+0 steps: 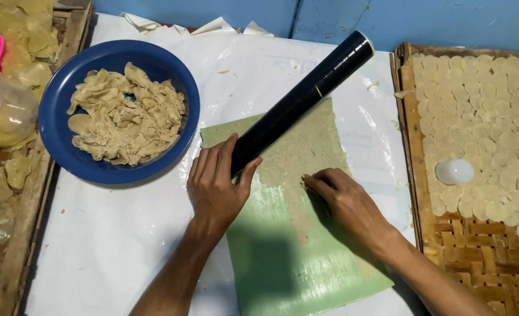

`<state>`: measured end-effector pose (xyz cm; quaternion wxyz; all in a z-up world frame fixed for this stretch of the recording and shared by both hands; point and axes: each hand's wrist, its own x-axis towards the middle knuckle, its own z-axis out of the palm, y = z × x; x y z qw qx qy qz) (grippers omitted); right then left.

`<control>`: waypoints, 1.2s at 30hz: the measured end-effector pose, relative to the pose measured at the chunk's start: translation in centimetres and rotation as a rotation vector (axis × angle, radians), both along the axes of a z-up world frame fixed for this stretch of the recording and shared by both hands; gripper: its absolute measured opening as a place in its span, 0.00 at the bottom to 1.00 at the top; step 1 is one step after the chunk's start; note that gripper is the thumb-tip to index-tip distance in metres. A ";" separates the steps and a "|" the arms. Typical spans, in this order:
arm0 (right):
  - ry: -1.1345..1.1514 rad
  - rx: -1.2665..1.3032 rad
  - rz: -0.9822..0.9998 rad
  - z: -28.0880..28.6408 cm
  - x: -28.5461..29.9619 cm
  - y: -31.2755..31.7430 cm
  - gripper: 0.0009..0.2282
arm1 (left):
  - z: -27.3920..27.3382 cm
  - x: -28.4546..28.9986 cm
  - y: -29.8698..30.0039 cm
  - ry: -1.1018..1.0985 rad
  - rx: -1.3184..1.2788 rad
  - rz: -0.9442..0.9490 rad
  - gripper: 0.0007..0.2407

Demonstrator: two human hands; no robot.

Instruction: Rolling out small pieces of dough into thin crackers using a rolling pin.

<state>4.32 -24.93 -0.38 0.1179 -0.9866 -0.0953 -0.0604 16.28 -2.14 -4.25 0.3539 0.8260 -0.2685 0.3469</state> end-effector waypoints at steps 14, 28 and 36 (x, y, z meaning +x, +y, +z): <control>-0.008 -0.093 0.069 1.4 -2.2 2.2 0.20 | 2.8 -2.1 0.0 0.125 0.157 -0.234 0.21; -0.454 0.104 0.032 2.6 3.4 -3.0 0.15 | 0.2 -4.0 -2.1 -0.035 0.402 -0.325 0.19; 0.083 -0.053 -0.034 3.5 6.9 -2.9 0.25 | 4.3 -3.7 -2.6 -0.005 0.523 -0.174 0.20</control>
